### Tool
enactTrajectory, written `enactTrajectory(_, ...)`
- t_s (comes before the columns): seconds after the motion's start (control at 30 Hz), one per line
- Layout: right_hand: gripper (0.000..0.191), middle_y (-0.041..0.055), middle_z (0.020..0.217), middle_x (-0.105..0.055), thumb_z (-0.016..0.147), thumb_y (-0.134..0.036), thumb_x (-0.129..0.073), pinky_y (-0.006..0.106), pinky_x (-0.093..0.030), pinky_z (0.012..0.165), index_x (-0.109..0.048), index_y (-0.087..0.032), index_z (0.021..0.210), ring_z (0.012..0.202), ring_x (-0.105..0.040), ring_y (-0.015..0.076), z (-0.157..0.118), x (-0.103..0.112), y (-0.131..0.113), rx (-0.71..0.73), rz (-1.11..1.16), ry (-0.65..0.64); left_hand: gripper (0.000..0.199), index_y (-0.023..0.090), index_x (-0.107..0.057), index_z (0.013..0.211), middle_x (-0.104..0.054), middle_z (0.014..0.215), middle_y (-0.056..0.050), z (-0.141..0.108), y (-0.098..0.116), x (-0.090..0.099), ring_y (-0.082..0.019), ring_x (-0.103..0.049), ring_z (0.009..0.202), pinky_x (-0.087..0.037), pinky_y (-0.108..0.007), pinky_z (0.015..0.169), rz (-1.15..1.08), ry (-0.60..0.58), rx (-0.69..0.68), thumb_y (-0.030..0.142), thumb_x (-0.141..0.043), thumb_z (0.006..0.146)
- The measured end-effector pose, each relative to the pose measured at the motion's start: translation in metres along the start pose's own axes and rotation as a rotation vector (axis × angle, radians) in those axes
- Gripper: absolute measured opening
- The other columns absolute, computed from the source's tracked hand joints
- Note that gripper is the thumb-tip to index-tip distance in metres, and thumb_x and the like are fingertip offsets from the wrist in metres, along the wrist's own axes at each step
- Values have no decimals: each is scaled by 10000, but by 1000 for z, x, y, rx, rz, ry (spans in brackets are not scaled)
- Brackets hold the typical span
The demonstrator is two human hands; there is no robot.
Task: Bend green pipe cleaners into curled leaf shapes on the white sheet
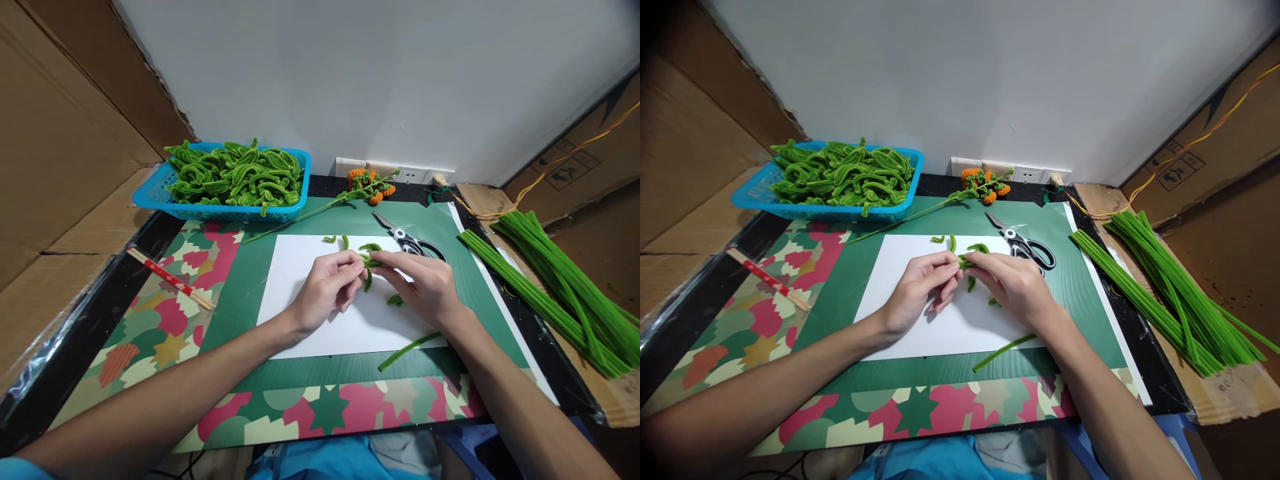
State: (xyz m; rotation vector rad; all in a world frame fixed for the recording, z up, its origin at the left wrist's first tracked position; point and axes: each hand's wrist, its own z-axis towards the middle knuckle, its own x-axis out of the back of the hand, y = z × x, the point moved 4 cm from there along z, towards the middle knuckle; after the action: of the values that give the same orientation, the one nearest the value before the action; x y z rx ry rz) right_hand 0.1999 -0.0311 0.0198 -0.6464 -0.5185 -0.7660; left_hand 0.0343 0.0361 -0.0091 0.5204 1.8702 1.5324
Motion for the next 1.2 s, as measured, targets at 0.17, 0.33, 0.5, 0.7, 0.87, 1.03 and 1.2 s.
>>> enactTrajectory(0.17, 138, 25, 885, -861, 1053, -221, -693, 259, -607, 584, -811, -244, 1121, 635, -783, 163, -1, 1, -1, 28, -45, 51, 305, 183, -622, 861, -500, 548, 72, -2, 2, -1, -66, -429, 394, -285, -189, 388, 33, -2, -19, 450, -645, 1007)
enactTrajectory(0.33, 141, 10, 944, -873, 1041, -210, -707, 247, -638, 604, -818, -272, 1101, 667, -804, 159, -2, 2, -1, 29, -33, 71, 340, 197, -587, 882, -484, 593, 79, -4, 2, -1, -60, -432, 421, -292, -184, 410, 91, 15, -47, 499, -644, 1028)
enactTrajectory(0.5, 151, 3, 933, -872, 1037, -217, -713, 265, -654, 617, -824, -289, 1109, 699, -816, 173, -2, 3, 0, 8, -10, 55, 319, 200, -580, 873, -462, 591, 84, -2, 0, -1, -59, -424, 415, -299, -182, 408, 46, -13, -32, 475, -642, 1022)
enactTrajectory(0.7, 156, 20, 912, -869, 1031, -185, -713, 257, -633, 612, -823, -265, 1106, 703, -817, 176, -3, 4, 0, 40, -14, 59, 279, 185, -623, 840, -450, 560, 89, 1, 1, 0, -52, -397, 410, -346, -174, 416, 27, -39, -36, 407, -657, 1005)
enactTrajectory(0.87, 138, 29, 899, -865, 1042, -213, -698, 256, -618, 615, -823, -258, 1080, 688, -803, 171, -3, 2, 1, 26, -47, 41, 270, 173, -634, 824, -482, 576, 75, 3, 1, 2, -52, -455, 400, -297, -172, 387, 46, -41, -8, 381, -664, 994)
enactTrajectory(1.03, 130, 48, 903, -855, 1059, -225, -677, 272, -614, 644, -801, -234, 1098, 709, -792, 175, -2, 1, 1, 36, -55, 23, 286, 179, -609, 830, -473, 595, 79, 2, 0, 2, -51, -466, 392, -301, -168, 376, 29, -6, -11, 403, -644, 1005)
enactTrajectory(1.2, 104, 47, 907, -845, 1045, -227, -706, 274, -608, 651, -781, -225, 1117, 712, -786, 175, -2, 2, 0, 48, -50, 49, 312, 200, -594, 916, -533, 620, 79, 1, 0, 1, -60, -470, 390, -316, -165, 355, 34, -10, -59, 488, -646, 1024)
